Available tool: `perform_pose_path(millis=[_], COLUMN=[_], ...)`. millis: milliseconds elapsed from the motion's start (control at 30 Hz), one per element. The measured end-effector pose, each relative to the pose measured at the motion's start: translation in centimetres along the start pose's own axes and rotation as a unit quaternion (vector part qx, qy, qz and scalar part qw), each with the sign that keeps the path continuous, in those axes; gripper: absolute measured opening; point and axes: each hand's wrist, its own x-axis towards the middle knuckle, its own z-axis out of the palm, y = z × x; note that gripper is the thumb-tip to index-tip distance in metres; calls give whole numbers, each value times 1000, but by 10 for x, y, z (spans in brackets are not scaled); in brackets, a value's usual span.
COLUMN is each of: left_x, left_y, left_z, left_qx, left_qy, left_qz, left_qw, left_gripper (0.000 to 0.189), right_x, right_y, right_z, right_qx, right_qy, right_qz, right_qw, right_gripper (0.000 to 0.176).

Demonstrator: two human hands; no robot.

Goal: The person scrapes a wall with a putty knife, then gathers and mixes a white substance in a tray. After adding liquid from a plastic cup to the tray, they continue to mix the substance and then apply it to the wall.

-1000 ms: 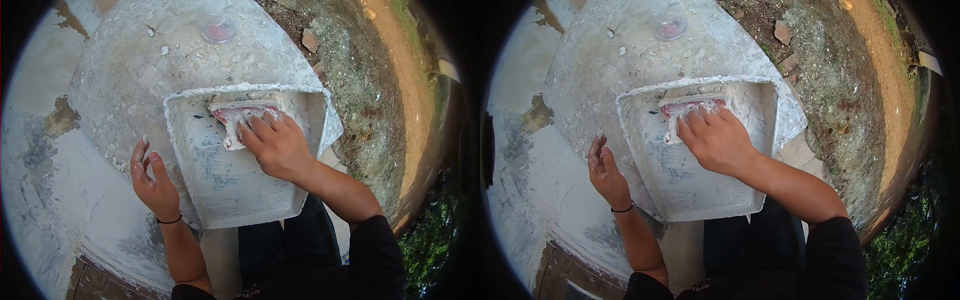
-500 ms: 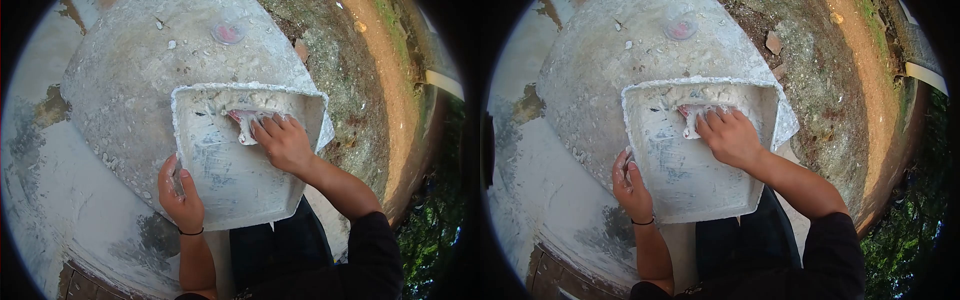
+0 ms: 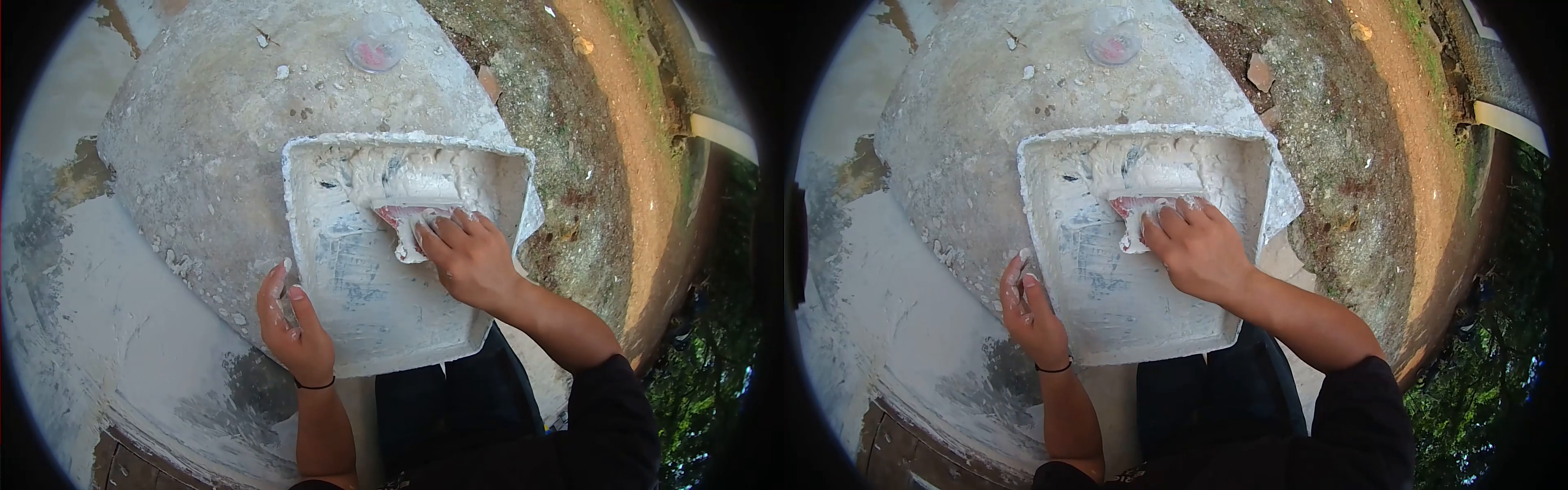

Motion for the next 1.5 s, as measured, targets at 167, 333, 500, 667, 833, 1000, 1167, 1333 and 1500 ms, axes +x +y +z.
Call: perform_pose_path(millis=[167,333,500,667,833,1000,1167,1333,1500], left_x=[-5,-9,-12,-14,-16,-20,-22,-24,-21], left_y=[-2,-5,-9,-2,-5,-2,-2,-1,1], left_z=[2,-2,3,2,6,8,12,12,8], left_qx=[-5,-17,-30,-28,-40,-42,-47,-32,-3], left_qy=[-4,3,0,-5,9,21,16,33,50], left_qz=[-14,-14,-19,-14,-30,-26,-20,-1,-9], left_qw=[1000,1000,999,999,999,999,999,999,999], left_gripper=[27,28,28,29,30,31,31,32,33], right_x=[-1,10,-9,-4,-32,-20,-29,-17,-15], right_y=[-3,-3,-9,-2,-15,-19,-17,14,-8], right_z=[39,20,22,16,9,13,-1,25,-3], right_qx=[-44,-21,-41,-8,-24,-62,-42,-26,-8], right_qy=[16,39,13,15,-11,3,49,13,18], right_qz=[-50,26,-12,39,19,-16,-34,-34,-5], right_qw=[998,999,999,999,999,998,997,999,1000], right_gripper=[35,37,28,39,30,30,30,28,31])
